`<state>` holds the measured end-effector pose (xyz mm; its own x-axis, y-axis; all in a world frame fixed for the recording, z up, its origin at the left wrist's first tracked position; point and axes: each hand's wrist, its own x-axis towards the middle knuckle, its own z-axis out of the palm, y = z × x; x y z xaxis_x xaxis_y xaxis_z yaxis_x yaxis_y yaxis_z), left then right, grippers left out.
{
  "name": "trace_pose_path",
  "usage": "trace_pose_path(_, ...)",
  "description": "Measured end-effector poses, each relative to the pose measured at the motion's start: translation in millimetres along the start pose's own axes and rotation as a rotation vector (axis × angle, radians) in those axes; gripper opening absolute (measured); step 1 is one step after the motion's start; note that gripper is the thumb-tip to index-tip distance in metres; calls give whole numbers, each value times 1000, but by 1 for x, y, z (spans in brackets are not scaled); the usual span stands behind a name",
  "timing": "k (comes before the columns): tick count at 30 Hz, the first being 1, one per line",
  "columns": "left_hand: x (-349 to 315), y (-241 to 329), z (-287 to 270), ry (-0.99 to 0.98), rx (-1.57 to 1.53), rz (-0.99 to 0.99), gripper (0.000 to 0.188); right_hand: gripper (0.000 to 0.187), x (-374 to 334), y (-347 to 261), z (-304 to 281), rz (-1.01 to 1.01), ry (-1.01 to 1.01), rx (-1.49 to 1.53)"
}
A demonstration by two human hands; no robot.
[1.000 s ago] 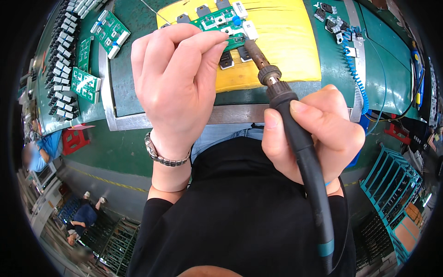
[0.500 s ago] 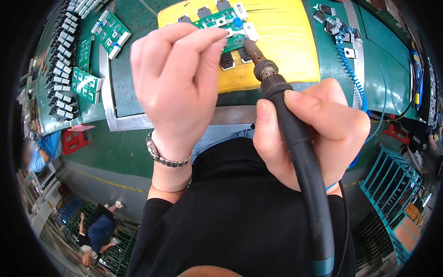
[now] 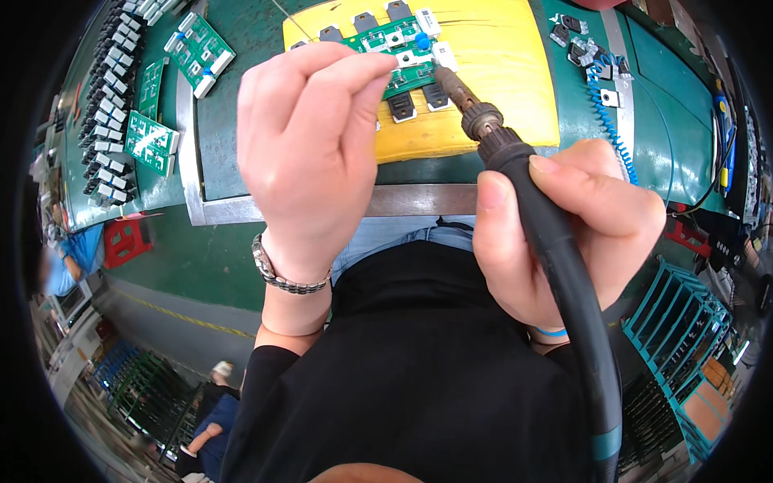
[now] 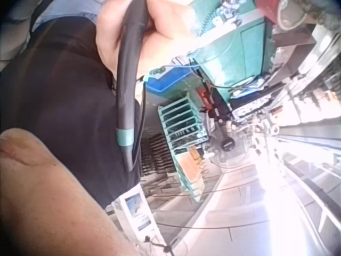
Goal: The person solders electronic components onto a printed circuit board using a soldering iron and solder wire.
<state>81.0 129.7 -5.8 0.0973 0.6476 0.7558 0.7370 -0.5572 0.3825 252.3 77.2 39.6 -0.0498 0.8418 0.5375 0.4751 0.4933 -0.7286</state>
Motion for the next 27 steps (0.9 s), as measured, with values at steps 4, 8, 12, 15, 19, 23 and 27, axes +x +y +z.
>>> trace_pose_path(4, 0, 0, 5, -30, 6, -3, 15, 28, 1, 0, 2, 19, -18, -8)
trace_pose_path(8, 0, 1, 6, -57, 4, -13, 16, 28, 4, -5, 4, 58, -7, 10)
trace_pose_path(12, 2, 2, 5, -69, 22, -20, 16, 25, 8, -11, 5, 91, 3, -6)
trace_pose_path(15, 6, 2, 4, -8, 14, -12, 15, 22, 11, -10, 4, 103, 45, -7)
trace_pose_path(19, 4, -2, -8, 36, 14, -38, 13, 19, 12, -8, -3, 23, 112, 16)
trace_pose_path(23, 2, -4, -8, 29, 4, -24, 12, 18, 12, -10, 0, 56, 104, 60)
trace_pose_path(27, 2, -4, -9, 15, 4, -24, 13, 18, 11, -9, 2, 61, 103, 82)
